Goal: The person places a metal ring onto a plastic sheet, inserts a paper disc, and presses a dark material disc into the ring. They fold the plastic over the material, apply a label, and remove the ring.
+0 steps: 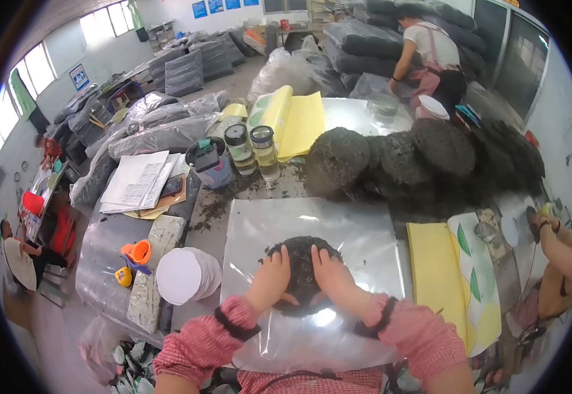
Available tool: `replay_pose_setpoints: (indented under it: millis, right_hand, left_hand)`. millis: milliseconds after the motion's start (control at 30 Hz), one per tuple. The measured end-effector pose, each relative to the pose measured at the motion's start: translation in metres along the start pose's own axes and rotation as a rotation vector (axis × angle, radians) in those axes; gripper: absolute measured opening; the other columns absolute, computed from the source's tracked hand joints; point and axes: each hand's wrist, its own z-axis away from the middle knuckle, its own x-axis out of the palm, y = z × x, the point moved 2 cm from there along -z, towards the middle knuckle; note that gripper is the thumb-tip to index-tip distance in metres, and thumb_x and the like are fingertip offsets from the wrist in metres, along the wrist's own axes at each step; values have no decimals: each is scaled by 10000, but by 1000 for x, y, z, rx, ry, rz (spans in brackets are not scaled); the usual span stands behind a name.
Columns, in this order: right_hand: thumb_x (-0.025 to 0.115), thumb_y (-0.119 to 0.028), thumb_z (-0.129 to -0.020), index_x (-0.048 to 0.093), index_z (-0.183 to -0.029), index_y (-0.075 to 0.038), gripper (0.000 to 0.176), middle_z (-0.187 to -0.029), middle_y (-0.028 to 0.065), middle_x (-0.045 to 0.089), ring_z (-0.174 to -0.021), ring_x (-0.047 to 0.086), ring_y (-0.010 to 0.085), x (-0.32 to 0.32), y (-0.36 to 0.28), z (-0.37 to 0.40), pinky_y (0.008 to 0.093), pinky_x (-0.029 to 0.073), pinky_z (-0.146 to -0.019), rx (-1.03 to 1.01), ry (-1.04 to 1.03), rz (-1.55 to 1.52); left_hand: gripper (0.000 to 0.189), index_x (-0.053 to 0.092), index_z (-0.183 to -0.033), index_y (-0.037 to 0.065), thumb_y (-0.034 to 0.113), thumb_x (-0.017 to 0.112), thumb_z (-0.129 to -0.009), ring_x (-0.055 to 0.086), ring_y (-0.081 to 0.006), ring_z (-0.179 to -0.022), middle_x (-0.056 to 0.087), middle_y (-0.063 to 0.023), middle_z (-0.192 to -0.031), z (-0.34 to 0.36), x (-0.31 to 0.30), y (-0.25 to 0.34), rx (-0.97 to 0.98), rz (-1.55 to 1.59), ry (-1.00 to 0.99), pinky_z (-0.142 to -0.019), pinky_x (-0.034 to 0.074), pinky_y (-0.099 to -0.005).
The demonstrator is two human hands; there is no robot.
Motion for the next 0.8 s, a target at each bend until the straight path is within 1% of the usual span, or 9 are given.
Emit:
replay_pose_setpoints:
  millis: [100,200,367,433,567,633,700,733,800]
  right_hand:
    - [959,-344,-457,296,-1465,160,1308,-1093,179,514,-928,648,304,28,9,-23,319,597,-713,70,-142,126]
    - [583,-74,-893,301,-1486,110,682,-1093,213,525,-838,644,324,55,8,-20,394,590,-671,149,-91,135]
    - [434,-97,-966,398,-1376,59,440,-1016,295,629,-776,694,395,86,15,-27,466,586,-685,374,-38,-182]
    - [491,-95,-941,443,-1323,74,421,-1045,285,616,-772,690,393,80,17,-33,449,586,-664,425,-132,-265]
    - [721,-143,-796,572,-1187,63,467,-1086,233,589,-901,682,388,76,22,-16,430,576,-721,120,-58,-26]
    - [775,-169,-783,533,-1245,95,584,-1202,262,615,-992,662,362,34,17,21,413,559,-815,-8,21,-173]
    - [783,-173,-785,520,-1317,54,635,-1215,218,616,-1076,624,330,-4,21,70,399,524,-889,106,467,-181]
    - [786,-159,-788,512,-1331,53,644,-1155,211,639,-1007,646,316,0,40,99,385,534,-855,276,607,-14]
    - [789,-144,-790,503,-1344,53,654,-1094,204,663,-938,667,303,4,59,143,370,544,-821,446,735,159]
  left_hand:
    - [1384,325,-1393,-253,579,893,-445,617,-293,-979,586,-189,-1086,-18,25,9,6,-261,-173,-829,565,-320]
    - [1287,371,-1378,-242,479,919,-464,616,-268,-1009,580,-165,-1100,-21,35,18,-33,-280,-61,-767,594,-259]
    - [1111,488,-1286,-215,378,926,-454,631,-296,-1006,591,-178,-1099,-33,82,11,-96,-305,116,-774,596,-287]
    - [961,542,-1205,-183,340,913,-490,646,-322,-993,607,-197,-1087,-37,73,1,127,-147,-114,-785,590,-329]
    - [781,545,-1163,-168,306,876,-638,652,-327,-982,612,-216,-1069,-24,54,2,152,-73,-40,-820,568,-342]
    - [455,614,-1169,-47,236,741,-836,618,-359,-1038,614,-174,-1087,16,27,2,212,251,236,-889,539,-406]
    - [413,610,-1218,-29,203,703,-889,578,-387,-1121,635,-185,-1138,73,-2,-11,51,304,564,-928,495,-478]
    - [428,583,-1243,-41,159,709,-886,567,-395,-1124,635,-189,-1134,100,15,-31,-293,268,655,-937,485,-485]
    - [458,545,-1288,-48,135,703,-900,617,-342,-1045,656,-160,-1062,149,73,-72,-620,519,470,-879,502,-439]
